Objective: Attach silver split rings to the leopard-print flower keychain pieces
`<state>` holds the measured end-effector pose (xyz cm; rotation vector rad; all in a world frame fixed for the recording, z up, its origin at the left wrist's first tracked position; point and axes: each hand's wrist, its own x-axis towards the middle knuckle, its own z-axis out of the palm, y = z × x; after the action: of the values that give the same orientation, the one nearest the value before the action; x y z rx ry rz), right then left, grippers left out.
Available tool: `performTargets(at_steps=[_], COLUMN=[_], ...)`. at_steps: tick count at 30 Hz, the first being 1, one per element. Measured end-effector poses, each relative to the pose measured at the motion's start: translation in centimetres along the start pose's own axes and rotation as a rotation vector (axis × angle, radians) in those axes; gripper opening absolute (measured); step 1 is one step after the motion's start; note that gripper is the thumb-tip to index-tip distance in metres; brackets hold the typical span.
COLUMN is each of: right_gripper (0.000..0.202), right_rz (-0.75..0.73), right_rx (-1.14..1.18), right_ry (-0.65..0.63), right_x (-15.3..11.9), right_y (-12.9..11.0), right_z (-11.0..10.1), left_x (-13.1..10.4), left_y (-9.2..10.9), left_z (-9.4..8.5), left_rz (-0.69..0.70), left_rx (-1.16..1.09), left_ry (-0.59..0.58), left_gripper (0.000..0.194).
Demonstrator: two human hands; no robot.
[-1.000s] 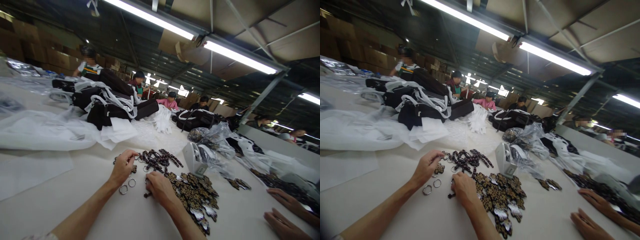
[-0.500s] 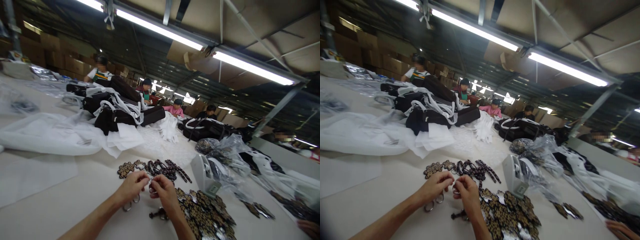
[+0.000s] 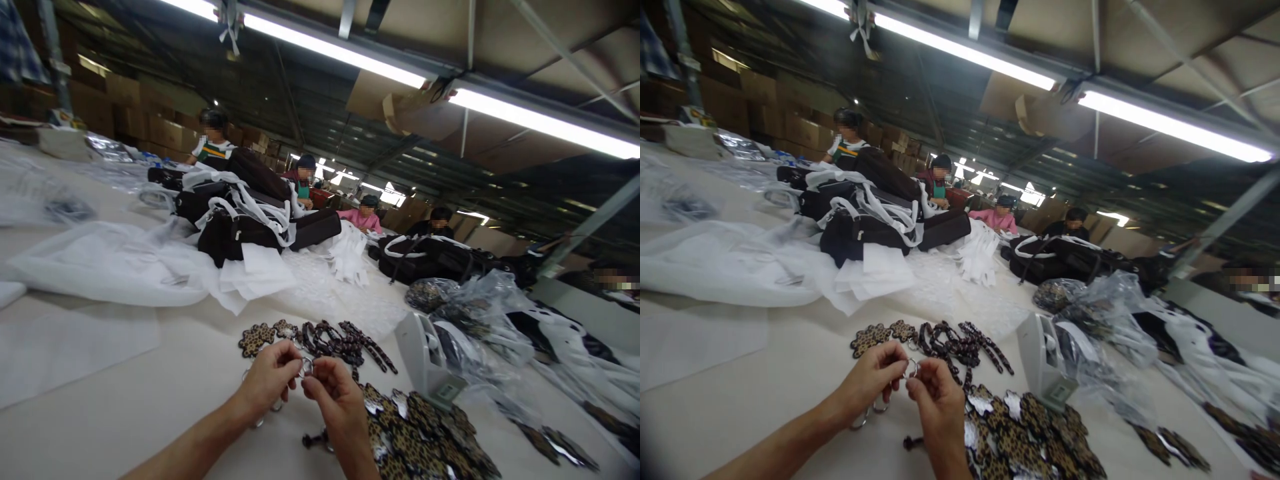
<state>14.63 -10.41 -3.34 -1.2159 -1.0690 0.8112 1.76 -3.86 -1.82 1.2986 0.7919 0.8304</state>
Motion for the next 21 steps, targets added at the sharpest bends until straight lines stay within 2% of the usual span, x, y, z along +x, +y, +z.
performTargets(at_steps=[6, 10, 16, 21], right_gripper=[0.031, 0.028, 0.023, 0.029], right_rz=[0.03, 0.012, -0.042, 0.019], right_rx=[0.052, 0.01, -0.102, -0.015], right_ry=[0.068, 0.103, 0.091, 0.079], right_x=[-0.18, -0.14, -0.51, -0.66], right_y=[-0.17, -0.3, -0.16, -0.9], right_z=[-0.12, -0.46, -0.82, -0.52], left_x=[-0.28, -0.44, -0.7, -0.73], left_y=[0.14, 0.31, 0.12, 0.29], left_z=[0.38, 0.33, 0.49, 0.45], left_rz=[0.011, 0.0, -0.052, -0.035], left_rx=[-0.074, -0.143, -0.204, -0.189], left_ry=[-0.035, -0.074, -0.094, -0.109], left_gripper=[0.018, 0.021, 0.032, 0.037])
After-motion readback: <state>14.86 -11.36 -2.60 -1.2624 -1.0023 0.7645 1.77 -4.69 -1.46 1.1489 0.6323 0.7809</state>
